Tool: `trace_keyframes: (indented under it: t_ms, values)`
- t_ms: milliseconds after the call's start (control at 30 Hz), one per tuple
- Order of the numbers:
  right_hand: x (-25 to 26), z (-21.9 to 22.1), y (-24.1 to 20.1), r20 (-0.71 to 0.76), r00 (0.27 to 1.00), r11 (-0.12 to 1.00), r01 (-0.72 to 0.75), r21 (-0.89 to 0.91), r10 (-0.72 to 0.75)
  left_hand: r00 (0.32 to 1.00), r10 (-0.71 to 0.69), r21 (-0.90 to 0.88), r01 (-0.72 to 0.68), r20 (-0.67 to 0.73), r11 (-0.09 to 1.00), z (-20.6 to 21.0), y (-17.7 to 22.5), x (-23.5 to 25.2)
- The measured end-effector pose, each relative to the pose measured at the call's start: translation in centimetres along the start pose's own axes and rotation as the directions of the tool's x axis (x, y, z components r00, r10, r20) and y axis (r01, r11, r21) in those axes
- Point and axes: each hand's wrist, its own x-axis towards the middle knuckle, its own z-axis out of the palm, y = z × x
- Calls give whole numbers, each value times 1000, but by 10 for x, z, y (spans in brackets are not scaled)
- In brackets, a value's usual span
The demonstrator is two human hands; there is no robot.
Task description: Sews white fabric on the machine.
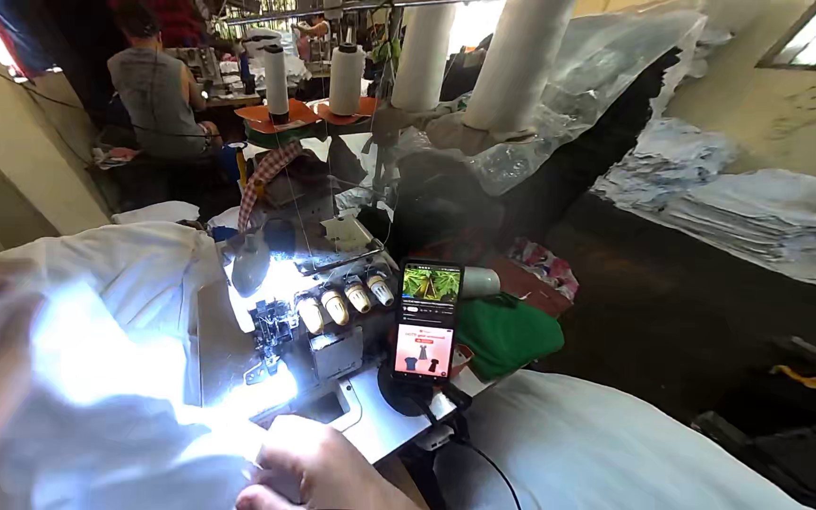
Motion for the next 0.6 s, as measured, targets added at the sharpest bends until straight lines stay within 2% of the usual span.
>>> trace_keyframes:
  t_ms: [33, 67, 133, 200, 333, 433, 500, 600]
  values:
    - [2, 0, 2, 0, 1000, 1000, 1, 4, -1, 978, 191, -54, -187, 81, 981, 5, 10, -22]
    - [4, -1, 1, 11, 1000, 1000, 11, 20, -11, 934, 298, -186, -262, 198, 947, 12, 23, -43]
    - [7, -4, -3, 31, 999, 997, 40, 60, -42, 812, 356, -475, -112, 463, 873, 31, 45, -80]
    - [7, -9, -4, 43, 999, 991, 26, 129, -32, 724, 365, -530, 2, 585, 848, 46, 49, -102]
    - [-1, -6, 4, -1, 999, 976, -36, 216, 37, 762, 248, -466, 80, 599, 881, 53, 45, -105]
    - [-11, 6, 12, -59, 992, 966, -98, 239, 115, 796, 243, -575, 155, 555, 804, 57, 41, -102]
    - [-14, 10, 12, -97, 980, 947, -136, 291, 171, 848, 199, -641, 198, 492, 741, 63, 42, -103]
    - [-16, 15, 11, -154, 974, 932, -103, 348, 165, 903, 131, -673, 202, 409, 712, 68, 44, -108]
